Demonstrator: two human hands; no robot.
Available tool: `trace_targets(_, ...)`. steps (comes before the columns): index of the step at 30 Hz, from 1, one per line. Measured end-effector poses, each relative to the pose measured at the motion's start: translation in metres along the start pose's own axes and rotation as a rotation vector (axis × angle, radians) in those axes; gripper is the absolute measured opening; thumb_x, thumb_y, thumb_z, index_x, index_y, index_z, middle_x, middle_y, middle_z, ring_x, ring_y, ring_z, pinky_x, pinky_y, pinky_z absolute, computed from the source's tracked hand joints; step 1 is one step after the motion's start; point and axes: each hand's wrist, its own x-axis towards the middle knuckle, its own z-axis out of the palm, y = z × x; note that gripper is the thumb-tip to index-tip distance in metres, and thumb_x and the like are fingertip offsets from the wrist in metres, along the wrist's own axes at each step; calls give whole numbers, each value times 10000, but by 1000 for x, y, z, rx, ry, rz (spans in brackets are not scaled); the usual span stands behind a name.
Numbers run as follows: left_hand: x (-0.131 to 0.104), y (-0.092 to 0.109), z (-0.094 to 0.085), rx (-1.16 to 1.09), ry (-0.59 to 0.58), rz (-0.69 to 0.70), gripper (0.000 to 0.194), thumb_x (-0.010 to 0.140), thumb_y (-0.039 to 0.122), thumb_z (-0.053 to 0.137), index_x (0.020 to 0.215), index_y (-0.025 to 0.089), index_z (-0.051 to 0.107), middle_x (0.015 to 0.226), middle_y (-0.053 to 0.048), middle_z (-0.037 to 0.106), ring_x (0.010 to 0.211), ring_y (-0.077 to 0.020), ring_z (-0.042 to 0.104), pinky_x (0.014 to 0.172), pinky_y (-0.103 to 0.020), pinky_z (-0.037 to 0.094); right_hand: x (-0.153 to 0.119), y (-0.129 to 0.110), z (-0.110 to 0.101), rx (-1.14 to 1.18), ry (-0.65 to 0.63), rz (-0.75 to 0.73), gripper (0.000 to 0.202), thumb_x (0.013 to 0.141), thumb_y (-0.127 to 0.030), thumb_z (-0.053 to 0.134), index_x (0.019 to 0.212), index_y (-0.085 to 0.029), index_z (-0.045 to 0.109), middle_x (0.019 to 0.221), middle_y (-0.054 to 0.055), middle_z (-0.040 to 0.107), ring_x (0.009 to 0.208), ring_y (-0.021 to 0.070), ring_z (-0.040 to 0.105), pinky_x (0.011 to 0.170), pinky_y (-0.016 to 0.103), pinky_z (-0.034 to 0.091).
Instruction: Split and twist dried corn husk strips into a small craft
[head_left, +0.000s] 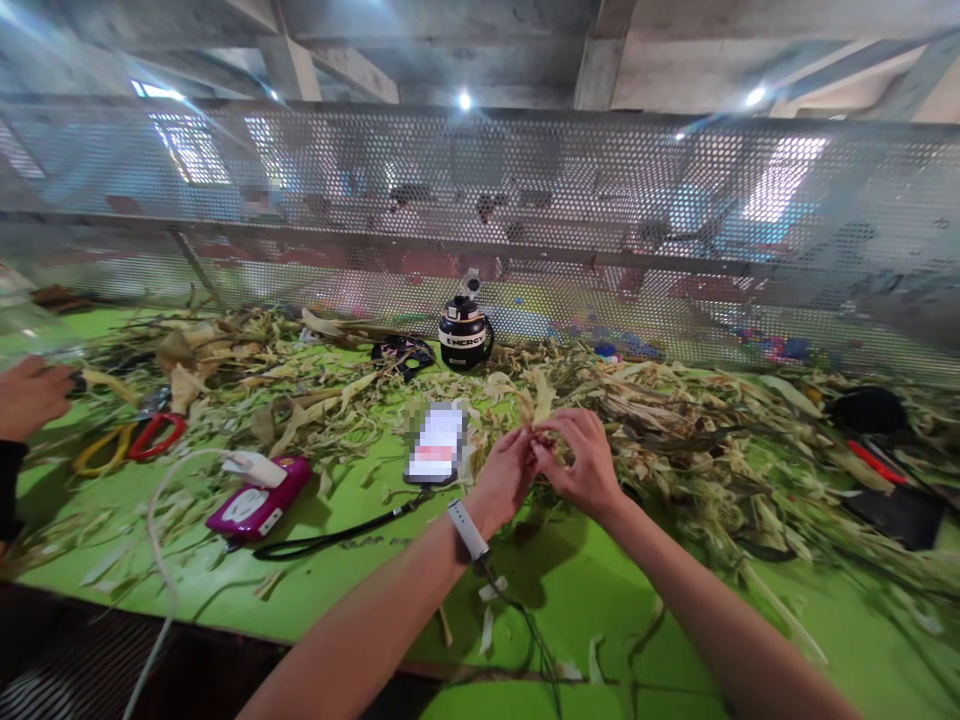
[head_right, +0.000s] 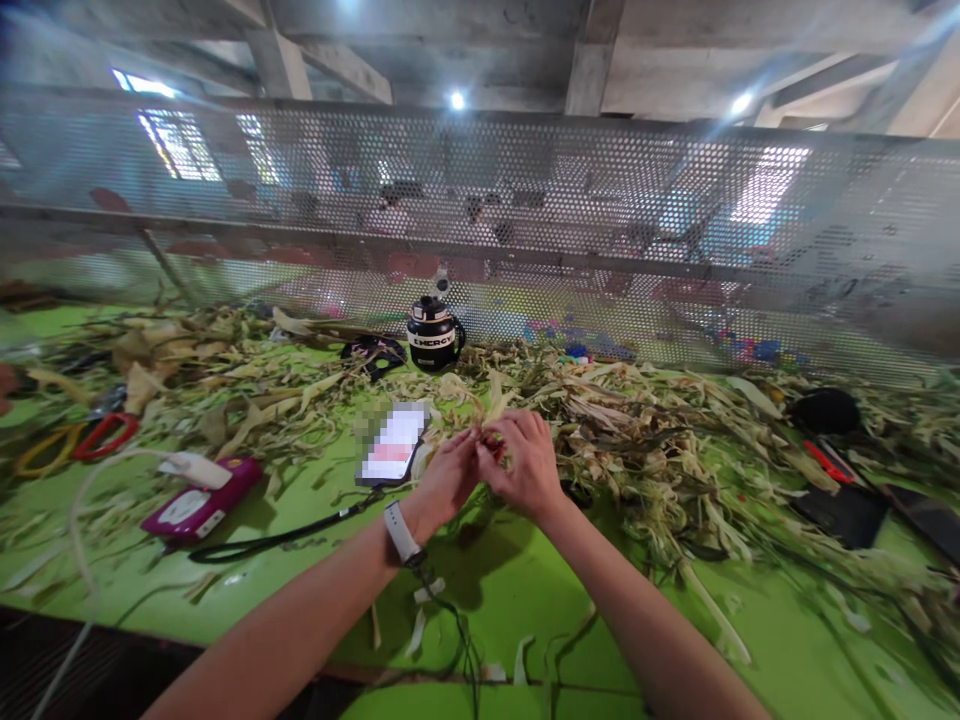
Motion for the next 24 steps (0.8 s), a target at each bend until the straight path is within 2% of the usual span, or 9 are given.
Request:
trace_targets(2, -2, -1, 1, 48, -27, -43, 66, 713, 173, 645, 666, 175, 599, 665, -13, 611, 722, -152, 594, 742, -277, 457, 2, 3, 0, 15, 98, 79, 200, 782, -252, 549, 970, -209, 603, 1006, 86, 566, 991, 236, 499, 886, 409, 392)
trace_targets(4, -4, -3, 2, 85, -59, -88, 70, 712, 187, 653, 662, 167, 608, 663, -26, 616, 744, -162, 602, 759, -285, 461, 4, 9, 1, 18, 143, 157, 205, 793, -269, 549, 983, -206, 591, 1070, 103, 547, 1057, 247, 472, 926, 437, 365)
trace_targets(8, -7, -4, 3, 107, -135, -153, 124, 673, 220, 708, 696, 146, 612, 642, -29, 607, 759, -169, 611, 787, -303, 467, 4, 18, 5, 94, 111, 259, 99, 799, -281, 553, 841, -205, 601, 1059, 106, 558, 1063, 248, 476, 931, 458, 362)
trace_targets(11, -8, -1, 1, 86, -141, -219, 163, 655, 220, 731, 714, 137, 604, 634, -24, 595, 726, -166, 617, 784, -320, 476, 4, 21, 7, 160, 118, 293, 101, 802, -267, 549, 738, -200, 589, 1010, 100, 575, 1030, 242, 500, 922, 458, 372)
trace_targets(15, -8, 4, 0, 61, -158, -284, 136, 675, 202, 716, 715, 140, 602, 668, -27, 608, 695, -153, 617, 795, -329, 479, 2, 22, 9, 215, 135, 309, 104, 803, -281, 551, 739, -206, 586, 1043, 99, 563, 1048, 240, 496, 934, 462, 371)
trace_targets(18, -7, 5, -1, 45, -165, -284, 131, 673, 203, 716, 722, 137, 613, 677, -31, 617, 682, -150, 618, 810, -337, 480, 1, 23, 12, 251, 177, 371, 128, 765, -314, 594, 811, -196, 575, 1147, 127, 511, 1121, 252, 451, 941, 454, 375)
trace_targets(21, -7, 6, -1, 21, -135, -234, 135, 664, 199, 723, 708, 135, 612, 672, -28, 618, 674, -145, 616, 833, -348, 480, 2, 22, 15, 360, 256, 564, 406, 669, -405, 675, 971, -174, 532, 1202, 150, 482, 1131, 262, 444, 893, 423, 414)
trace_targets(22, -6, 7, -2, 18, -124, -219, 136, 664, 201, 723, 704, 135, 612, 667, -25, 615, 679, -146, 618, 840, -353, 479, 2, 21, 15, 446, 253, 654, 453, 662, -442, 672, 993, -170, 524, 1157, 140, 518, 1083, 253, 481, 861, 404, 432)
trace_targets(24, -6, 7, -2, 18, -110, -200, 135, 666, 206, 722, 706, 137, 614, 662, -24, 609, 694, -154, 623, 847, -363, 479, 4, 18, 14, 680, 169, 818, 442, 678, -486, 645, 963, -165, 542, 994, 93, 602, 930, 216, 559, 788, 354, 458)
